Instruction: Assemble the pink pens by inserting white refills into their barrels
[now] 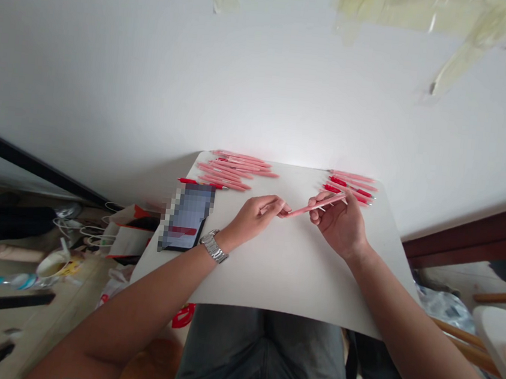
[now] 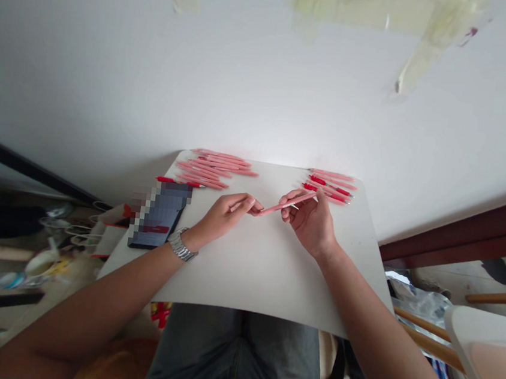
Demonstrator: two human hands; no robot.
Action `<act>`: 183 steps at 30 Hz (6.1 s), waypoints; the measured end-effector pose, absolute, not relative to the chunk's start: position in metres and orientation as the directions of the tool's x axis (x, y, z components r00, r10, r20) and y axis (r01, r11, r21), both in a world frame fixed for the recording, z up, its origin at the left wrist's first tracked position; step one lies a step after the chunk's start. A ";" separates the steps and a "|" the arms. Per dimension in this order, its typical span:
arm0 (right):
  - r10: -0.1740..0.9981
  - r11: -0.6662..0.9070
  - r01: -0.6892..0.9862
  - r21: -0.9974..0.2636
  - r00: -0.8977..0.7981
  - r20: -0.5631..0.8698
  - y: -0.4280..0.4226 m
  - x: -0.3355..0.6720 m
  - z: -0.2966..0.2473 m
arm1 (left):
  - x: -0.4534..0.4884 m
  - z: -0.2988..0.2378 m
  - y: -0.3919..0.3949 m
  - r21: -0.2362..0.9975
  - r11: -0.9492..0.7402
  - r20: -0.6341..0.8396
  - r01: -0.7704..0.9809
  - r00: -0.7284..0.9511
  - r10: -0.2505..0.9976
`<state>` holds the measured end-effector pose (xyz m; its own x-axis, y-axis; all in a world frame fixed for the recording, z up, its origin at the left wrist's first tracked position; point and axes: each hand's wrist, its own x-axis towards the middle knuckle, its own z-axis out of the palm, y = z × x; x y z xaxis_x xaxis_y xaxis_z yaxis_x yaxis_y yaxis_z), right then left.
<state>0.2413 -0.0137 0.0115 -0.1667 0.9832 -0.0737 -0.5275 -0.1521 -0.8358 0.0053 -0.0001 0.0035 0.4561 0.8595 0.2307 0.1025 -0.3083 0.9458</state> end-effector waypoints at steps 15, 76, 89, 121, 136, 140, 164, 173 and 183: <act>0.987 -0.137 -0.544 -0.828 -0.144 -0.069 -0.014 0.241 0.016 | 0.009 -0.007 0.003 0.891 -0.427 0.313 0.157 0.468 0.826; 0.986 -0.152 -0.522 -0.839 -0.141 -0.090 -0.016 0.237 0.016 | 0.009 0.001 -0.002 0.776 -0.570 0.418 0.271 0.456 0.786; 0.994 -0.102 -0.485 -0.868 -0.075 -0.075 -0.010 0.245 0.007 | 0.005 -0.002 0.004 0.764 -0.551 0.436 0.336 0.360 0.825; 0.881 0.436 0.279 -0.855 0.061 0.469 -0.020 0.247 0.004 | 0.005 -0.001 0.002 0.782 -0.546 0.458 0.301 0.318 0.830; 0.786 0.587 0.668 -0.457 -0.337 0.518 -0.020 0.248 0.001 | 0.006 0.000 0.000 0.809 -0.554 0.493 0.198 0.285 0.822; 0.791 0.585 0.673 -0.452 -0.349 0.503 -0.019 0.248 0.001 | 0.007 0.001 0.000 0.807 -0.556 0.490 0.198 0.299 0.819; 0.880 0.296 0.897 -0.330 -0.122 0.458 0.003 0.291 -0.013 | 0.003 -0.011 0.006 0.797 -0.515 0.424 0.314 0.316 0.849; 0.927 0.055 0.960 -0.273 0.052 0.371 0.006 0.304 -0.016 | 0.003 -0.010 0.007 0.794 -0.515 0.418 0.323 0.326 0.848; 0.929 0.012 0.972 -0.236 0.077 0.362 0.008 0.303 -0.013 | 0.002 -0.009 0.007 0.797 -0.510 0.403 0.324 0.342 0.849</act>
<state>0.3034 0.0078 -0.0134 0.0770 0.9289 0.3623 0.9716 0.0117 -0.2364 0.0021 0.0070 -0.0094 0.3424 0.8486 0.4033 0.3238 -0.5096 0.7972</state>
